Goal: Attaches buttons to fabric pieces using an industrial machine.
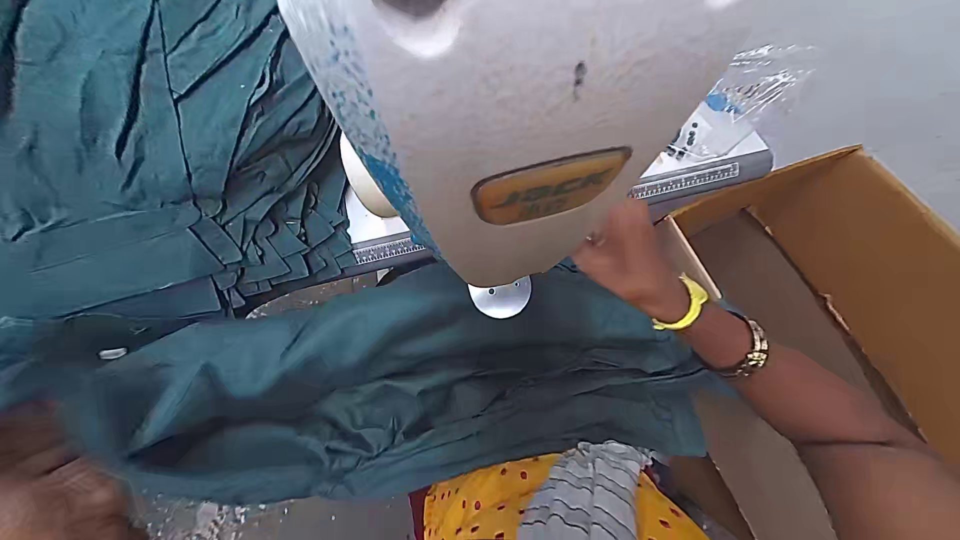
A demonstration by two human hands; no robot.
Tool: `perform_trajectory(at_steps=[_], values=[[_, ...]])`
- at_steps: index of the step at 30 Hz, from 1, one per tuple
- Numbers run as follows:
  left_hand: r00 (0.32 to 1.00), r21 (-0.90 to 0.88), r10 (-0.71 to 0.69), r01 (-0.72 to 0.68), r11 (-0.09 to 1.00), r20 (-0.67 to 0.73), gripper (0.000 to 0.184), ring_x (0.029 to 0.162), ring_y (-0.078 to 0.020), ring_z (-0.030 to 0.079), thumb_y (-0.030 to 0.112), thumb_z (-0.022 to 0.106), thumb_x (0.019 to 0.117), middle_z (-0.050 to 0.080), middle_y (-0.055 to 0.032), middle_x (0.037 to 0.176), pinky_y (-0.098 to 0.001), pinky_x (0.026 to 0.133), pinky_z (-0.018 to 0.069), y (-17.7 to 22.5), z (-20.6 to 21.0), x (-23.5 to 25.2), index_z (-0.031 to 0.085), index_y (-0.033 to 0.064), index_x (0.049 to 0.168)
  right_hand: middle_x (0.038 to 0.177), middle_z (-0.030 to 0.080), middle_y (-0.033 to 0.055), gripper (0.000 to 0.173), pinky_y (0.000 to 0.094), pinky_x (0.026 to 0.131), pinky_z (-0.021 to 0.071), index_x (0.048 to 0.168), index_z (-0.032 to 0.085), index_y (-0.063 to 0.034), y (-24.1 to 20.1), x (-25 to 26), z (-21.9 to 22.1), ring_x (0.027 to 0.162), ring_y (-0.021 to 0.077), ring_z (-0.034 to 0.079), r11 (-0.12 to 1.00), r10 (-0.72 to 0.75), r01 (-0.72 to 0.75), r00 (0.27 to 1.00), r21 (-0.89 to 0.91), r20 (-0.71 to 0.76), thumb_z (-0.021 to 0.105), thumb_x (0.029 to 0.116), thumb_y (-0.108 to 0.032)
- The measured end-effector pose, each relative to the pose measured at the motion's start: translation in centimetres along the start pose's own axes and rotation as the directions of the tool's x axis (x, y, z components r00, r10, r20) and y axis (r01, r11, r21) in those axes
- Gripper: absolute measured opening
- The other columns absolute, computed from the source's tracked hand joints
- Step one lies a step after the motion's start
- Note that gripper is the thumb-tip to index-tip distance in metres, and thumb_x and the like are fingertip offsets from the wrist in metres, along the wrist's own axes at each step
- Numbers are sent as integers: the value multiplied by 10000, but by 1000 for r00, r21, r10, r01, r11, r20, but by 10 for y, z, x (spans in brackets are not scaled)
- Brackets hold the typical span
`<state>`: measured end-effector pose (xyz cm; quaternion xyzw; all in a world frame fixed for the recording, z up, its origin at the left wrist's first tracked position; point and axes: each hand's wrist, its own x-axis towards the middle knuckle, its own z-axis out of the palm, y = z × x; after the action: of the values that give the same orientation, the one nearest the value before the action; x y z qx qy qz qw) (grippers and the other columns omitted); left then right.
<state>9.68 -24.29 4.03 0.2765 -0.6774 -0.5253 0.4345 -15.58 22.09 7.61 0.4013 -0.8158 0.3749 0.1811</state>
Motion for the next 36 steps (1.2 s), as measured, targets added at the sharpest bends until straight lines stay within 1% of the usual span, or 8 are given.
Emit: perform_trajectory(at_steps=[4, 9, 12, 14, 19, 25, 29, 36], values=[[543, 134, 74, -333, 933, 836, 439, 1223, -110, 629, 348, 507, 1064, 672, -39, 1326, -339, 1055, 508, 8, 115, -55, 591, 51, 1377, 656, 642, 59, 232, 325, 566, 462, 738, 676, -68, -11, -1, 33, 641, 208, 633, 820, -528, 517, 849, -247, 26, 609, 957, -102], [287, -64, 190, -398, 915, 939, 383, 1007, -96, 675, 381, 448, 1087, 727, -30, 1074, -315, 910, 546, 22, 181, -147, 703, 105, 1159, 721, 686, 105, 120, 359, 607, 521, 836, 751, -31, -10, -2, 23, 709, 247, 689, 900, -370, 372, 928, -227, 51, 686, 896, -113], [31, -47, 65, -405, 913, 997, 453, 1109, -261, 662, 472, 563, 1006, 711, -64, 1178, -494, 933, 541, 15, 192, -212, 672, 136, 1290, 701, 671, 98, 157, 335, 562, 470, 814, 722, -20, -7, -13, 15, 662, 224, 651, 923, -345, 345, 938, -168, 31, 692, 923, -130], [35, -27, 55, -544, 839, 998, 435, 1028, -405, 669, 455, 651, 941, 712, -154, 1067, -609, 825, 525, 6, 204, -240, 720, 86, 1161, 687, 653, 103, 195, 342, 568, 480, 807, 703, -7, -7, -21, 18, 658, 230, 651, 947, -308, 310, 951, -86, 38, 700, 937, -152], [198, -16, 181, -632, 775, 963, 310, 915, -369, 666, 352, 550, 1017, 695, -116, 907, -598, 778, 506, 18, 192, -199, 729, 111, 942, 610, 567, -8, 309, 239, 504, 428, 770, 659, -31, -15, -56, 0, 543, 58, 536, 922, -47, -61, 962, 382, 268, 693, 972, -262], [494, 375, 51, -720, 584, 868, 462, 979, -511, 591, 370, 518, 1020, 667, -275, 939, -676, 957, 383, 19, 85, -62, 688, -57, 971, 1203, 691, 171, 506, 478, 987, 496, 1270, 670, -21, 3, -120, 6, 1104, 284, 655, 819, 207, -546, 567, 176, 797, 678, 972, -430], [534, 584, -250, -669, 459, 808, 165, 1101, -691, 524, 77, 768, 889, 663, -358, 1065, -839, 864, 378, 18, 72, -65, 754, 26, 1045, 1442, 535, 207, 817, 582, 1112, 373, 1469, 525, -86, -5, -128, 27, 1374, 391, 454, 796, 308, -604, 463, 42, 831, 801, 834, -519], [292, 182, 6, -611, 770, 956, 393, 1189, -343, 634, 403, 491, 1051, 710, -101, 1209, -579, 997, 492, 32, 178, -154, 724, 130, 1209, 1178, 630, 191, 416, 456, 1003, 447, 1171, 720, -54, -22, -118, 45, 1143, 319, 567, 774, 313, -627, 502, 90, 807, 680, 977, -419]])
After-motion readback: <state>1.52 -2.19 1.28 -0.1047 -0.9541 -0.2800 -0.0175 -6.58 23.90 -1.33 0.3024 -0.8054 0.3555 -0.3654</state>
